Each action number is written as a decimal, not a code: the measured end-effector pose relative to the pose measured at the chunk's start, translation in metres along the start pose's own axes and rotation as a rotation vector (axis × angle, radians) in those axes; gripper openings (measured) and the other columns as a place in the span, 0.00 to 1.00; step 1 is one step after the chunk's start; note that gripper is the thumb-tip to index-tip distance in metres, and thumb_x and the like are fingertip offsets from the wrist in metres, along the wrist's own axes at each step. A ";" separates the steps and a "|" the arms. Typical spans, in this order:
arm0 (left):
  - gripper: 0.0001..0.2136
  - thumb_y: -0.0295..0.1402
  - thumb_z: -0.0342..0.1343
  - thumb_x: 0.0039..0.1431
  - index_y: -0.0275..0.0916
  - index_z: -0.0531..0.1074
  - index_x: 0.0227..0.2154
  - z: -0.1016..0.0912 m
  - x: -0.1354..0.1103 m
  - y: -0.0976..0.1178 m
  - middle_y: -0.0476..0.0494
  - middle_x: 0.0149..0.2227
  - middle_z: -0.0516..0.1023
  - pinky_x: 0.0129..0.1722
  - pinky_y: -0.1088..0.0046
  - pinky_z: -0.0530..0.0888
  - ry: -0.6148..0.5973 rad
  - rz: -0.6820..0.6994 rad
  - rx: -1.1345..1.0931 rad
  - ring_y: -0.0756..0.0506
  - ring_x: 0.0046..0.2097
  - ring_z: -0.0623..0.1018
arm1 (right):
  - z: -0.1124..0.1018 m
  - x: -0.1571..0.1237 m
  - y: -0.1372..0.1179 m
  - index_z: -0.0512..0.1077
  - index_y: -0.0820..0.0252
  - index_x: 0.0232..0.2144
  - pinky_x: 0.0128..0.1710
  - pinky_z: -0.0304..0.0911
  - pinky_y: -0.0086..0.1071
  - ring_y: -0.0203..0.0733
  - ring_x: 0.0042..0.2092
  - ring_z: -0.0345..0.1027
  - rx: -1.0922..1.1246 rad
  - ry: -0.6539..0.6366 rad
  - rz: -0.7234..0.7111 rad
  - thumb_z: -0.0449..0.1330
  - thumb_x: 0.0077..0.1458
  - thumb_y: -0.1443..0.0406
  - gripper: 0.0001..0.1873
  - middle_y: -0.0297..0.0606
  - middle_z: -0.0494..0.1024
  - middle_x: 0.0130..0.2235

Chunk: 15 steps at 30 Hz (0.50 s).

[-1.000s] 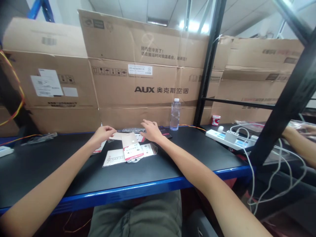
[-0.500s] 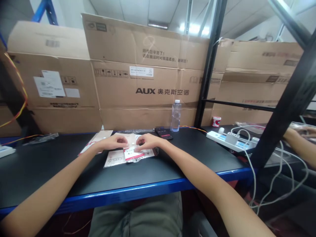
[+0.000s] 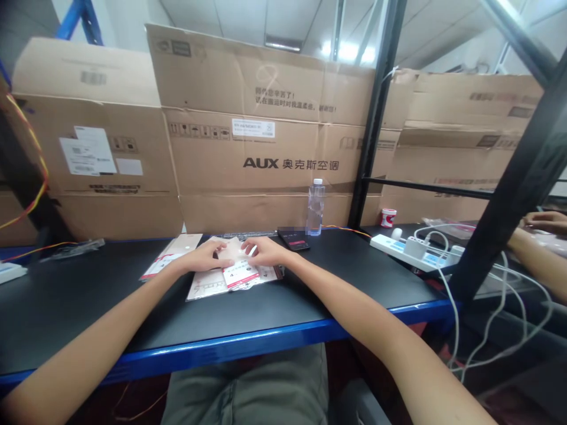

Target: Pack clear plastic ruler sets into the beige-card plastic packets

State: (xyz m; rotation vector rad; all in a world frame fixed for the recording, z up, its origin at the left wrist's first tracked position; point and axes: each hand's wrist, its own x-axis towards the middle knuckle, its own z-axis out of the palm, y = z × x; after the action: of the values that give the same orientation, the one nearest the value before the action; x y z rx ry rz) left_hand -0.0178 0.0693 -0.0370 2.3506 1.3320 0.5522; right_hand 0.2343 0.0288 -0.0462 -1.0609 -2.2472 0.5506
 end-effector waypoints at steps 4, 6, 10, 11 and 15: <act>0.39 0.55 0.65 0.40 0.36 0.70 0.54 0.001 0.005 -0.006 0.28 0.55 0.73 0.52 0.61 0.70 0.096 -0.016 0.048 0.31 0.54 0.75 | 0.000 0.004 0.001 0.74 0.62 0.41 0.38 0.68 0.29 0.37 0.37 0.74 -0.013 0.188 -0.107 0.59 0.45 0.74 0.18 0.38 0.79 0.42; 0.35 0.52 0.63 0.44 0.35 0.70 0.53 0.000 0.007 -0.007 0.28 0.54 0.73 0.52 0.60 0.69 0.197 -0.010 0.069 0.32 0.54 0.74 | 0.000 0.006 0.001 0.74 0.62 0.40 0.39 0.68 0.29 0.37 0.38 0.74 -0.025 0.306 -0.122 0.58 0.48 0.74 0.15 0.38 0.79 0.41; 0.23 0.45 0.61 0.49 0.39 0.74 0.46 -0.002 0.004 0.002 0.36 0.50 0.76 0.51 0.63 0.71 0.267 0.136 -0.011 0.37 0.52 0.76 | -0.001 0.007 0.007 0.76 0.62 0.37 0.43 0.68 0.33 0.40 0.40 0.75 0.004 0.422 -0.114 0.56 0.55 0.70 0.09 0.40 0.80 0.39; 0.21 0.45 0.61 0.49 0.40 0.75 0.44 -0.001 0.002 0.006 0.39 0.47 0.78 0.50 0.64 0.72 0.179 0.190 -0.051 0.38 0.50 0.77 | -0.001 0.007 0.009 0.76 0.62 0.35 0.43 0.68 0.33 0.40 0.40 0.75 0.024 0.404 -0.109 0.56 0.56 0.70 0.09 0.40 0.81 0.38; 0.18 0.46 0.63 0.48 0.43 0.79 0.40 0.007 -0.003 0.018 0.42 0.45 0.81 0.51 0.65 0.71 -0.151 0.329 -0.070 0.38 0.50 0.77 | 0.005 0.006 0.007 0.77 0.61 0.33 0.42 0.68 0.32 0.40 0.39 0.76 0.052 0.271 -0.106 0.55 0.55 0.72 0.10 0.38 0.82 0.36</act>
State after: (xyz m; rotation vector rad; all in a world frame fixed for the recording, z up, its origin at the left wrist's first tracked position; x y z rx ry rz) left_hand -0.0033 0.0573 -0.0343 2.5116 0.8514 0.4930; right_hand 0.2323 0.0371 -0.0519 -0.9249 -2.0268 0.3926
